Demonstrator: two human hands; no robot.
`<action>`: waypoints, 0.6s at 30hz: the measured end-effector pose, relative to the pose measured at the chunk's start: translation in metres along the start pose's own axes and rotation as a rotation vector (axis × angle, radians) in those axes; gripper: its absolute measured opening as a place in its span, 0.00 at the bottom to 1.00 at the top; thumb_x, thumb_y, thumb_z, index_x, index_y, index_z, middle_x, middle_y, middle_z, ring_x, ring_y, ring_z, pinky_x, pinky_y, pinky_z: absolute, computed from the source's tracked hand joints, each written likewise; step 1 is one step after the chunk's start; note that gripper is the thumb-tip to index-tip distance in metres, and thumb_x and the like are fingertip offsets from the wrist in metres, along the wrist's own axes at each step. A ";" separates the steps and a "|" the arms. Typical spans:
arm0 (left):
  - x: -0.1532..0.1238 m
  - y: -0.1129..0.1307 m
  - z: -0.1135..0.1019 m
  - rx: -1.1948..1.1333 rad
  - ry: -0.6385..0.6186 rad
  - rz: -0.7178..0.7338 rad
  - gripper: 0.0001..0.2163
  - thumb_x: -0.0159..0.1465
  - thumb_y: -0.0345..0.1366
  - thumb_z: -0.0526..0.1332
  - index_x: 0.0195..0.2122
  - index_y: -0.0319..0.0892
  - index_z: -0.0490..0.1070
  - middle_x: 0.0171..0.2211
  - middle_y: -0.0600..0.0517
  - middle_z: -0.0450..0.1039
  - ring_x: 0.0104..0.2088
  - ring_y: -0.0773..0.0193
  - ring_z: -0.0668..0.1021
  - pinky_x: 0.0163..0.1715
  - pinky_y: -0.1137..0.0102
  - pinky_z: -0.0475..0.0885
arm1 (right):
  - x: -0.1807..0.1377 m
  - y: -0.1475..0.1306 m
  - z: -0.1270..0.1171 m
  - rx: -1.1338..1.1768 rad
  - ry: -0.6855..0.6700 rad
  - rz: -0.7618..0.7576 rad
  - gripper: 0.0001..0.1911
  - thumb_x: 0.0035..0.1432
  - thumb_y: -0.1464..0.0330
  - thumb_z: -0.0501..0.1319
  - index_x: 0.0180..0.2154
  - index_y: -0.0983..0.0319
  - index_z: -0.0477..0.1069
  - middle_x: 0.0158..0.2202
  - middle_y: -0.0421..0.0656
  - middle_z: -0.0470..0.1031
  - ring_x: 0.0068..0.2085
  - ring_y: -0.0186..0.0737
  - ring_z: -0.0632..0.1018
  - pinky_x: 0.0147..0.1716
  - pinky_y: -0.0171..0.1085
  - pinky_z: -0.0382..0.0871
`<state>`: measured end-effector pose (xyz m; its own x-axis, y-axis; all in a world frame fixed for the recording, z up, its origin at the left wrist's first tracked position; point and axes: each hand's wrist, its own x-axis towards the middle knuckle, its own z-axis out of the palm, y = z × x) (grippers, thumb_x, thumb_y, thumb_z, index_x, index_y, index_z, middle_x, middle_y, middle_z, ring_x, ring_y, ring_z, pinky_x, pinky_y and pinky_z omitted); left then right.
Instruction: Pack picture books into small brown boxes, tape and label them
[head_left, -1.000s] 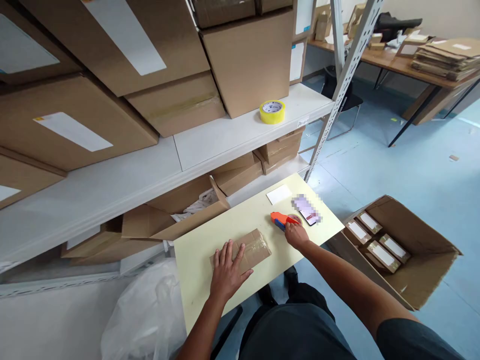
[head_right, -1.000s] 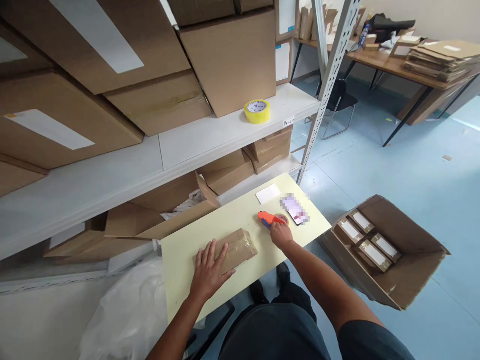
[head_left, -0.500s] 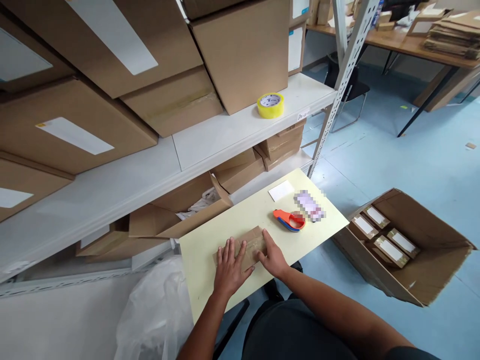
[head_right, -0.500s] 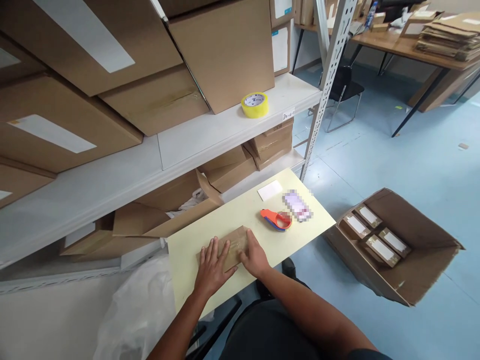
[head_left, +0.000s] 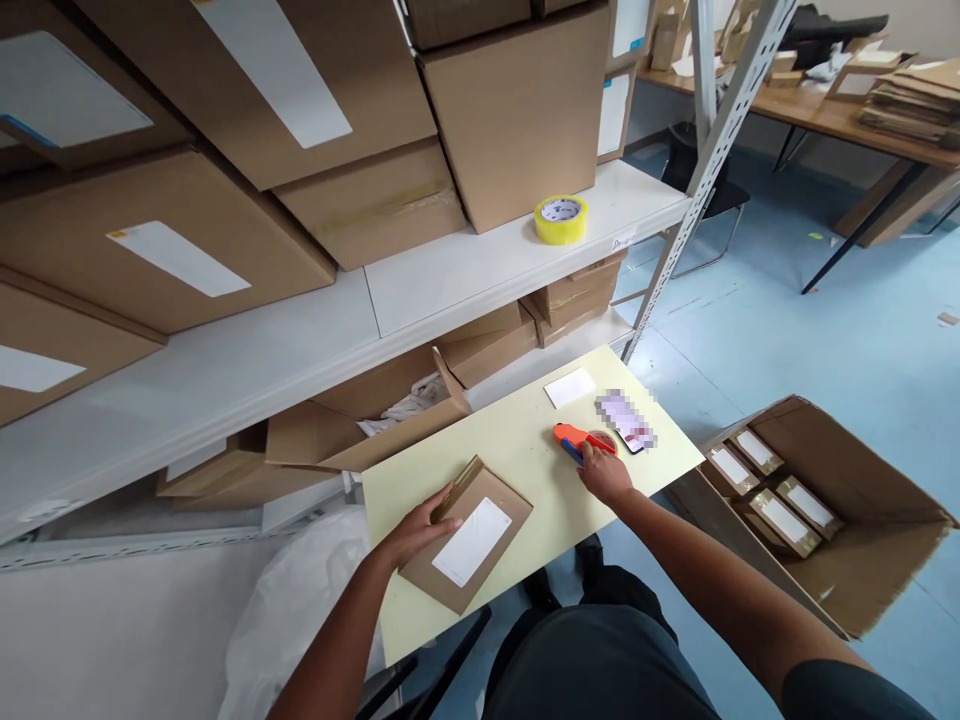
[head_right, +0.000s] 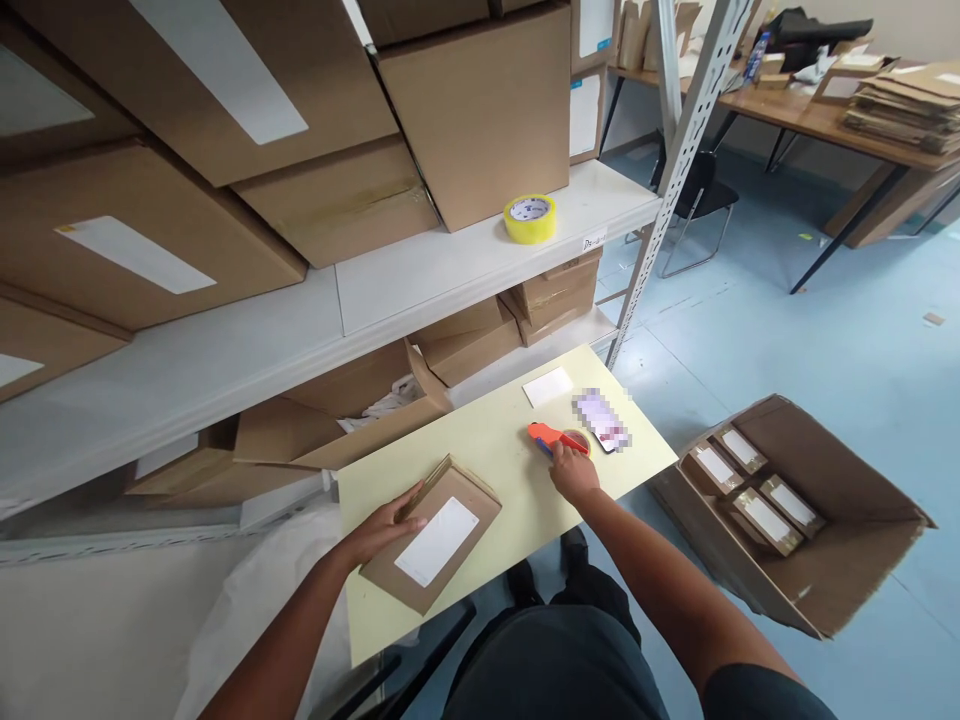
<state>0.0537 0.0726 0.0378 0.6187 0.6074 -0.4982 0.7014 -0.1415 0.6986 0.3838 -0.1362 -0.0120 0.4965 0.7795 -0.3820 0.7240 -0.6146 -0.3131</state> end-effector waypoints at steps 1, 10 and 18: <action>0.000 -0.004 -0.003 -0.047 -0.011 -0.037 0.41 0.59 0.59 0.61 0.69 0.43 0.61 0.65 0.44 0.69 0.61 0.48 0.75 0.59 0.60 0.71 | 0.001 0.000 -0.001 -0.014 -0.016 0.028 0.22 0.65 0.71 0.55 0.60 0.66 0.65 0.46 0.54 0.80 0.45 0.50 0.81 0.42 0.42 0.70; -0.016 -0.052 0.008 0.016 0.136 -0.101 0.33 0.64 0.60 0.50 0.57 0.40 0.73 0.57 0.44 0.77 0.60 0.49 0.76 0.59 0.59 0.71 | 0.002 0.009 0.010 -0.142 0.013 -0.029 0.16 0.66 0.71 0.55 0.53 0.67 0.72 0.43 0.55 0.81 0.46 0.51 0.79 0.49 0.44 0.68; -0.014 0.006 0.000 0.050 0.400 -0.020 0.29 0.67 0.50 0.54 0.66 0.43 0.65 0.65 0.43 0.68 0.65 0.51 0.71 0.65 0.56 0.65 | -0.020 -0.028 0.000 0.115 0.388 -0.627 0.12 0.71 0.66 0.52 0.45 0.62 0.73 0.39 0.51 0.79 0.47 0.51 0.79 0.54 0.51 0.71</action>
<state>0.0495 0.0630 0.0489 0.4251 0.8653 -0.2657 0.7348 -0.1585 0.6595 0.3535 -0.1343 0.0049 0.1556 0.9616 0.2259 0.8831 -0.0329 -0.4680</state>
